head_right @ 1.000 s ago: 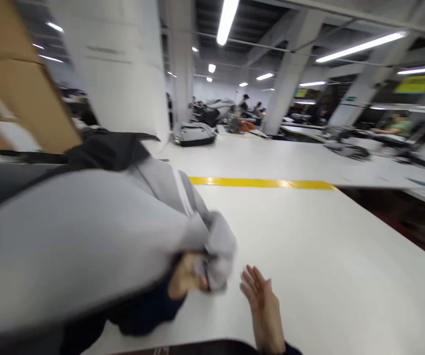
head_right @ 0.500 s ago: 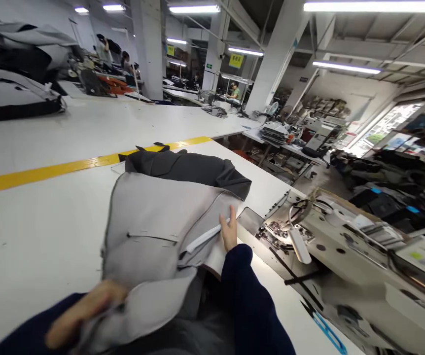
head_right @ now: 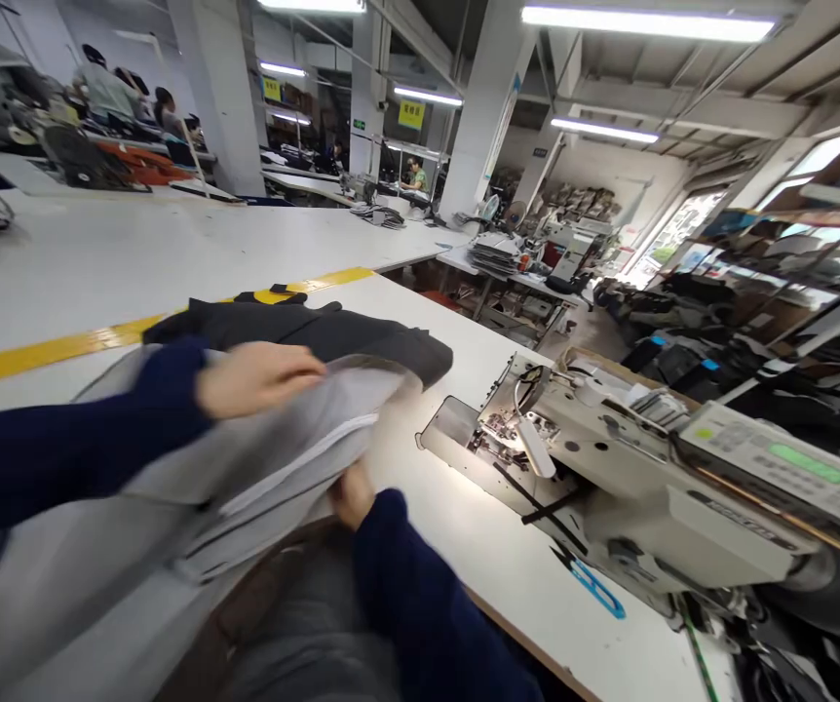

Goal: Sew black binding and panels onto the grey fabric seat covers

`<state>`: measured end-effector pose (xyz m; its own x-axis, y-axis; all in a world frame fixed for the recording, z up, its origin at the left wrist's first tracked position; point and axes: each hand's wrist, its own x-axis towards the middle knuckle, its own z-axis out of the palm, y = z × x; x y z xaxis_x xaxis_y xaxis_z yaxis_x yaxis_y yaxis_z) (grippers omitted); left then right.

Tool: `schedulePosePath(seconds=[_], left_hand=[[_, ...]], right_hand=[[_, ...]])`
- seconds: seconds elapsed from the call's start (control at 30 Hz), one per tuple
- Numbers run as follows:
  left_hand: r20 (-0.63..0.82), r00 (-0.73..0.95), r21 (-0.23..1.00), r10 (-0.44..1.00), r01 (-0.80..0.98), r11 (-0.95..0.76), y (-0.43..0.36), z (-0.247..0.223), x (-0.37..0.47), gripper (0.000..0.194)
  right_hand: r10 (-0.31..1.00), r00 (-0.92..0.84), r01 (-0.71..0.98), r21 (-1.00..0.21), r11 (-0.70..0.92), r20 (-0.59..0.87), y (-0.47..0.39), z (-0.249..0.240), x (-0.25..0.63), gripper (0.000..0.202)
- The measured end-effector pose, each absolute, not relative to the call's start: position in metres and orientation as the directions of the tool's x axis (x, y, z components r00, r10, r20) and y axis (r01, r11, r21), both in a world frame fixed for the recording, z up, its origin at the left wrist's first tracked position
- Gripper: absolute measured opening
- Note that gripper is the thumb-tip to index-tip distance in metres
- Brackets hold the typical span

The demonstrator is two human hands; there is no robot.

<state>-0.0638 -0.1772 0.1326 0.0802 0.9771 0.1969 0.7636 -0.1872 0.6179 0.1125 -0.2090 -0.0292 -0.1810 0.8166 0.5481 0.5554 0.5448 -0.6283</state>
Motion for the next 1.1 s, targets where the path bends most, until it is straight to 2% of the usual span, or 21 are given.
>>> schedulePosePath(seconds=[0.03, 0.1, 0.13, 0.17, 0.2, 0.27, 0.3, 0.4, 0.5, 0.57, 0.63, 0.67, 0.73, 0.83, 0.9, 0.93, 1.0, 1.03, 1.1], left_hand=[[0.225, 0.194, 0.603, 0.955, 0.742, -0.293, -0.16, 0.124, -0.034, 0.023], [0.351, 0.588, 0.436, 0.729, 0.586, -0.683, -0.146, 0.095, 0.011, 0.021], [0.415, 0.666, 0.381, 0.62, 0.492, -0.783, -0.149, 0.076, 0.025, 0.024], [0.501, 0.655, 0.369, 0.565, 0.429, -0.824, -0.156, 0.057, 0.033, 0.029], [0.584, 0.599, 0.399, 0.548, 0.377, -0.836, -0.166, 0.038, 0.035, 0.032], [0.67, 0.435, 0.502, 0.601, 0.331, -0.799, -0.19, 0.006, 0.03, 0.032], [0.683, 0.415, 0.516, 0.601, 0.309, -0.799, -0.202, -0.005, 0.025, 0.031], [0.662, 0.536, 0.426, 0.524, 0.306, -0.851, -0.223, -0.028, 0.019, 0.028], [0.572, 0.666, 0.306, 0.48, 0.369, -0.877, -0.227, -0.044, 0.024, 0.025], [0.495, 0.74, 0.244, 0.456, 0.385, -0.89, -0.227, -0.051, 0.028, 0.022], [0.436, 0.788, 0.2, 0.434, 0.385, -0.901, -0.228, -0.053, 0.029, 0.019], [0.419, 0.799, 0.182, 0.431, 0.391, -0.902, -0.229, -0.052, 0.029, 0.018], [0.408, 0.797, 0.168, 0.445, 0.414, -0.895, -0.234, -0.046, 0.029, 0.018], [0.444, 0.772, 0.221, 0.455, 0.398, -0.891, -0.24, -0.029, 0.026, 0.015], [0.56, 0.72, 0.234, 0.409, 0.336, -0.912, -0.24, -0.012, 0.019, 0.015], [0.62, 0.668, 0.23, 0.412, 0.347, -0.909, -0.237, -0.003, 0.013, 0.022], [0.652, 0.541, 0.265, 0.531, 0.494, -0.828, -0.227, 0.011, -0.003, 0.044], [0.597, 0.483, 0.316, 0.641, 0.593, -0.741, -0.22, 0.016, -0.012, 0.058], [0.346, 0.376, 0.438, 0.859, 0.745, -0.503, -0.206, 0.018, -0.028, 0.076]], right_hand=[[0.878, -0.181, 0.455, -0.754, 0.474, 0.443, -0.222, -0.032, 0.104, 0.047], [0.971, -0.195, 0.059, -0.987, 0.153, 0.139, -0.238, -0.04, 0.104, 0.032], [0.976, -0.219, -0.182, -0.983, -0.033, 0.008, -0.239, -0.042, 0.111, 0.024], [0.969, -0.236, -0.378, -0.911, -0.165, -0.078, -0.236, -0.044, 0.122, 0.019], [0.969, -0.216, -0.508, -0.833, -0.219, -0.122, -0.23, -0.044, 0.134, 0.015], [0.974, -0.174, -0.613, -0.758, -0.222, -0.145, -0.214, -0.043, 0.158, 0.009], [0.976, -0.163, -0.634, -0.742, -0.215, -0.144, -0.207, -0.041, 0.168, 0.008], [0.982, -0.102, -0.669, -0.719, -0.187, -0.161, -0.191, -0.034, 0.179, 0.022], [0.981, 0.119, -0.577, -0.815, -0.058, -0.154, -0.178, -0.01, 0.173, 0.032], [0.951, 0.305, -0.468, -0.877, 0.107, -0.047, -0.168, 0.022, 0.164, 0.038], [0.903, 0.419, -0.379, -0.885, 0.269, 0.095, -0.159, 0.063, 0.152, 0.039], [0.909, 0.404, -0.368, -0.892, 0.262, 0.1, -0.155, 0.084, 0.144, 0.033], [0.916, 0.334, -0.322, -0.887, 0.331, 0.22, -0.147, 0.118, 0.13, 0.029], [0.903, 0.243, -0.266, -0.871, 0.412, 0.353, -0.129, 0.137, 0.119, 0.029], [0.904, 0.272, -0.241, -0.887, 0.395, 0.329, -0.113, 0.129, 0.124, 0.033], [0.915, 0.287, -0.234, -0.905, 0.354, 0.284, -0.106, 0.121, 0.131, 0.036], [0.956, 0.226, -0.224, -0.945, 0.238, 0.188, -0.102, 0.101, 0.148, 0.048], [0.969, 0.177, -0.213, -0.954, 0.211, 0.175, -0.106, 0.09, 0.158, 0.054], [0.967, 0.137, -0.134, -0.964, 0.231, 0.213, -0.129, 0.063, 0.177, 0.059]])
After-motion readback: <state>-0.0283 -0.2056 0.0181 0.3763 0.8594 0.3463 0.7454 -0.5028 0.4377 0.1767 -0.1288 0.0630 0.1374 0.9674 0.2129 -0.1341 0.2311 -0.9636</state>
